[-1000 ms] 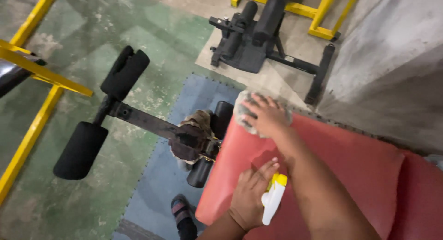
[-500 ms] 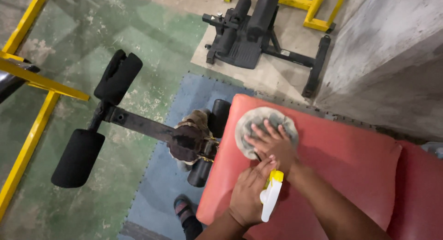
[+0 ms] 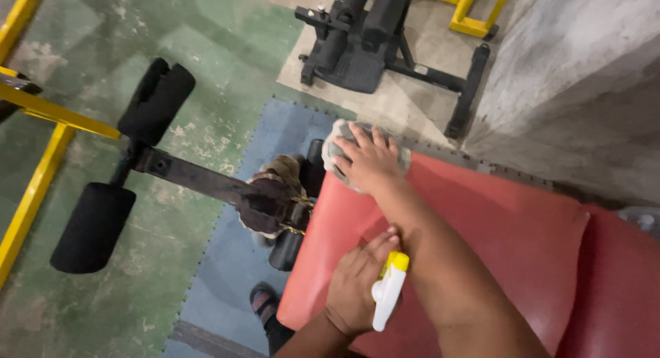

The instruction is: Cleaning and wiping down a weight training bench using a disinfectant spray and a cloth.

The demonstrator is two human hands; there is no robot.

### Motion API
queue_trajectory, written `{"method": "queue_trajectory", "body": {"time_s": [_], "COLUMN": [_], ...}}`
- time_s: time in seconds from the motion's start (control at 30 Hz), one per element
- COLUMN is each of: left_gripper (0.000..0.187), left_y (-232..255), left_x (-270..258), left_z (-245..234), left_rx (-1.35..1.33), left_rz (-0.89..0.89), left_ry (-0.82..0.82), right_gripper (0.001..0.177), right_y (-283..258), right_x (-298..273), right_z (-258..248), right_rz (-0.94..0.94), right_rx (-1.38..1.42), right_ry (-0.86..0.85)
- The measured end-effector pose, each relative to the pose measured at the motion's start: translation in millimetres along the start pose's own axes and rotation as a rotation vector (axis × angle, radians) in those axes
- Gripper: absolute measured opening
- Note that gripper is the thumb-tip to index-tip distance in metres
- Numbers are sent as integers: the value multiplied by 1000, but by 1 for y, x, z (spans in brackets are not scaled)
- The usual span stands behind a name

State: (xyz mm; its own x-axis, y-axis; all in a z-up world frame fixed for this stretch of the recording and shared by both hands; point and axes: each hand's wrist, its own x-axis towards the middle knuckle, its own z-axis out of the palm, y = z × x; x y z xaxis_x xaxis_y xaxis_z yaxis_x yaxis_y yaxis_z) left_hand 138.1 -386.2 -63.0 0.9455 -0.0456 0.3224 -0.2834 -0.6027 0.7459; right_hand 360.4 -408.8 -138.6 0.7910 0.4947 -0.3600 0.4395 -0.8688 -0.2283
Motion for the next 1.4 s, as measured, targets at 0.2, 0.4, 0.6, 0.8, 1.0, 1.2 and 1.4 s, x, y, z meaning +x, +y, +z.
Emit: {"method": "queue_trajectory", "body": {"time_s": [0.2, 0.4, 0.6, 0.8, 1.0, 1.2, 1.4], "left_gripper": [60, 63, 54, 58, 61, 63, 67], "left_y": [4, 0, 7, 3, 3, 2, -4], "left_x": [0, -3, 4, 3, 4, -2, -10], "left_z": [0, 4, 0, 1, 2, 2, 6], "left_rx": [16, 47, 67, 91, 68, 27, -23], "left_rz": [-32, 28, 70, 140, 144, 95, 102], "left_ry": [50, 64, 88, 86, 95, 93, 109], "right_gripper": [60, 65, 56, 71, 70, 71, 68], "right_y": [49, 200, 307, 224, 157, 181, 145], "right_x": [-41, -96, -165, -238, -278, -210, -172], "right_z": [-42, -9, 63, 79, 139, 90, 81], "right_rz": [157, 614, 614, 700, 415, 388, 639], "right_rx": [-17, 185, 104, 140, -173, 62, 95], "right_ry": [1, -115, 318, 364, 493, 334, 223]}}
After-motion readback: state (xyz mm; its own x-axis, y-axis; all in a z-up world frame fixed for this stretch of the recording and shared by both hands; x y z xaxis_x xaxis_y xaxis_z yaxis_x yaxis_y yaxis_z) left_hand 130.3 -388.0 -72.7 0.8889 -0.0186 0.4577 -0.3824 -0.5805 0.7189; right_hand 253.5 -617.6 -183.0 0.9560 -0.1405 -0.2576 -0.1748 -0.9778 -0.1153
